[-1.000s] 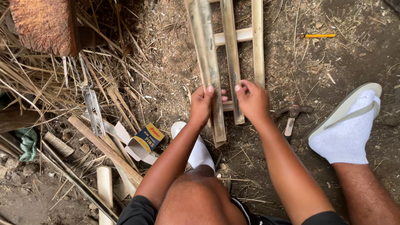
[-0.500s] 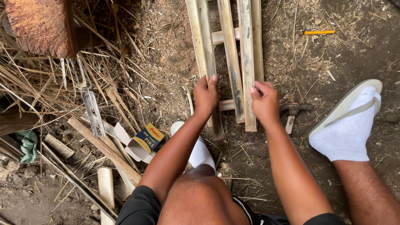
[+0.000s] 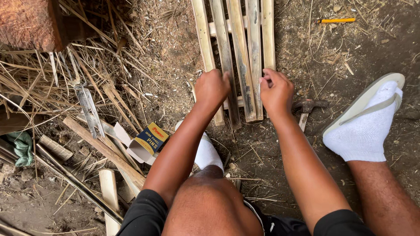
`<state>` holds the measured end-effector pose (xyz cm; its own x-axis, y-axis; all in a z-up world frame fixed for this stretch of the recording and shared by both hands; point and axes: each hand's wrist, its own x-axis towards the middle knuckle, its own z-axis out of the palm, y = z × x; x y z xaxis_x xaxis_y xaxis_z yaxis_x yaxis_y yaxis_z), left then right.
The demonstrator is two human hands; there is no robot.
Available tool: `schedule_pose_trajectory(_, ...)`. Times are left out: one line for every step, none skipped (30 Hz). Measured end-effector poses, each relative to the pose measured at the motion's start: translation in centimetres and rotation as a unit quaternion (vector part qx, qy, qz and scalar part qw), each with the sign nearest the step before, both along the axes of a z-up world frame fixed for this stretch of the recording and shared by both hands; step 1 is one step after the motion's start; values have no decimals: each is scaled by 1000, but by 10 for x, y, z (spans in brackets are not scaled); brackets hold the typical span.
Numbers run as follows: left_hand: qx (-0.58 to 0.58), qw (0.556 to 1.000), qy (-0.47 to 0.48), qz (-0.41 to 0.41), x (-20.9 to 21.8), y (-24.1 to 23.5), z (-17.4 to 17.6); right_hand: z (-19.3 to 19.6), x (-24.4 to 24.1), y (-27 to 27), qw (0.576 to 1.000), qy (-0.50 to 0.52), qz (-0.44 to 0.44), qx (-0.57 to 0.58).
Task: The person assembles a small wooden ladder-like structure on the ground using a hammer to drive nails into the joints. They repeatedly pick up nails from a box and secure the crossbars to the side rails.
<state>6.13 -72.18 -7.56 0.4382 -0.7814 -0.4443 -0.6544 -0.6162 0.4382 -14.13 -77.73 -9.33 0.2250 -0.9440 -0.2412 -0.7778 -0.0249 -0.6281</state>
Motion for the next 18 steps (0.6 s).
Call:
schedule_pose_trajectory(-37, 999, -10, 20, 0, 9, -1, 1, -5, 5, 1000, -10, -9, -16)
schedule_pose_trajectory(-74, 996, -19, 40, 1, 21, -2, 2, -10, 10, 999, -19, -17, -32)
schedule_pose_trajectory(-112, 991, -29, 60, 4, 29, -5, 5, -19, 12, 999, 7, -9, -46)
schedule_pose_trajectory(-75, 995, -2, 62, 7, 33, -11, 8, -28, 13, 998, 33, -1, -60)
schedule_pose_trajectory(-38, 997, 24, 66, 9, 34, -18, 9, -34, 14, 996, 58, 9, -73)
schedule_pose_trajectory(0, 996, 51, 69, 10, 36, -24, 7, -35, 14, 998, 66, -7, -5)
schedule_pose_trajectory(-3, 990, 96, 99, 11, 38, -28, 2, -35, 14, 995, 75, -23, 63)
schedule_pose_trajectory(-6, 981, 141, 130, 11, 40, -31, -4, -36, 12, 987, 82, -39, 131)
schedule_pose_trajectory(-10, 970, 186, 159, 12, 38, -34, -10, -37, 10, 990, 56, -51, 121)
schedule_pose_trajectory(-42, 965, 199, 166, 15, 36, -35, -17, -39, 7, 991, 31, -64, 110)
schedule_pose_trajectory(-72, 959, 212, 175, 17, 34, -36, -25, -42, 1, 992, 6, -75, 100)
schedule_pose_trajectory(-102, 952, 225, 183, 18, 30, -37, -32, -45, -8, 995, -16, -67, 78)
schedule_pose_trajectory(-104, 953, 219, 184, 21, 23, -39, -39, -48, -16, 996, -37, -58, 58)
schedule_pose_trajectory(-105, 954, 213, 185, 27, 11, -42, -45, -46, -24, 996, -58, -50, 38)
schedule_pose_trajectory(-106, 954, 206, 188, 30, 3, -43, -48, -43, -31, 996, -62, -49, 32)
schedule_pose_trajectory(-104, 961, 193, 168, 33, -3, -41, -49, -38, -40, 996, -66, -48, 26)
schedule_pose_trajectory(-108, 967, 178, 146, 38, -13, -38, -45, -33, -50, 996, -73, -47, 15)
schedule_pose_trajectory(-111, 973, 162, 124, 42, -18, -33, -37, -30, -53, 998, -56, -28, 2)
